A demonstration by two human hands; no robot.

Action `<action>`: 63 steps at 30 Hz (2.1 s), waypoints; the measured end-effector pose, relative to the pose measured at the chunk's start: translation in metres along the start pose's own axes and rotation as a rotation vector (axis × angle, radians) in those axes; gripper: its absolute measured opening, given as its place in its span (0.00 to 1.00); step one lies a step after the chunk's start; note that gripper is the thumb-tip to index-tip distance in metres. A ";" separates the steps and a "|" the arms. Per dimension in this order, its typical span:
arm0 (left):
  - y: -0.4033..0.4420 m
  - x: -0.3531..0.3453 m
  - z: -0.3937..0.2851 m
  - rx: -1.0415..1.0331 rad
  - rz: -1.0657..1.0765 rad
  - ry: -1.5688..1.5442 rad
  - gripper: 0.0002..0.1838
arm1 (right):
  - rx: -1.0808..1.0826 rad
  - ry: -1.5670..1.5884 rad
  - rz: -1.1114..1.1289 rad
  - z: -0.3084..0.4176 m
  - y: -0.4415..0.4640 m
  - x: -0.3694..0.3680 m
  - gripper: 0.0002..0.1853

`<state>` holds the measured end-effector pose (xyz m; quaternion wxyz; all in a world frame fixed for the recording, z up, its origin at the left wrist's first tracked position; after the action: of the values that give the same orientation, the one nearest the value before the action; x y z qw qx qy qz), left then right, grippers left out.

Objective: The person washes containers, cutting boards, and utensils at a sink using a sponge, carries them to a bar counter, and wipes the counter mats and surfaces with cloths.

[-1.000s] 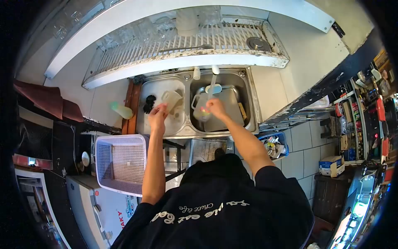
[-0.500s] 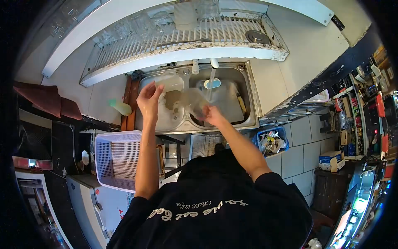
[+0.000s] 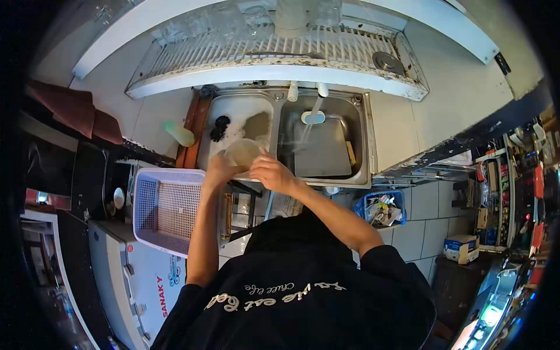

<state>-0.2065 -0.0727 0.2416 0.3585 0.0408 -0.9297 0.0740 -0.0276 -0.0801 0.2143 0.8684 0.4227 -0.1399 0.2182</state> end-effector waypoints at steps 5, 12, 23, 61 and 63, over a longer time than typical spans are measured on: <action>-0.044 0.023 0.046 0.170 0.049 -0.219 0.25 | -0.219 0.144 -0.285 -0.010 0.008 0.042 0.15; -0.166 0.146 0.009 0.409 -0.558 -0.565 0.26 | -1.502 -0.759 0.271 -0.205 -0.196 0.136 0.26; -0.204 0.142 0.203 0.621 -0.669 0.138 0.24 | -1.890 0.124 -0.346 -0.187 -0.244 0.152 0.23; 0.161 -0.244 0.003 0.065 0.272 -1.101 0.24 | -1.203 0.611 0.124 -0.179 0.042 0.169 0.16; 0.175 -0.261 0.016 0.101 0.206 -1.224 0.25 | -1.189 0.677 0.173 -0.176 0.046 0.175 0.14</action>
<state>-0.0464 0.1029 0.0355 -0.2508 0.0027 -0.9611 0.1153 0.1112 0.1308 0.2134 0.9282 -0.2294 0.0098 0.2928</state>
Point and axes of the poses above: each hand's wrist, its own y-axis towards the middle knuckle, its own x-axis out of the back of the hand, z = x × y, the point moved 5 cm from there along y, towards the middle knuckle
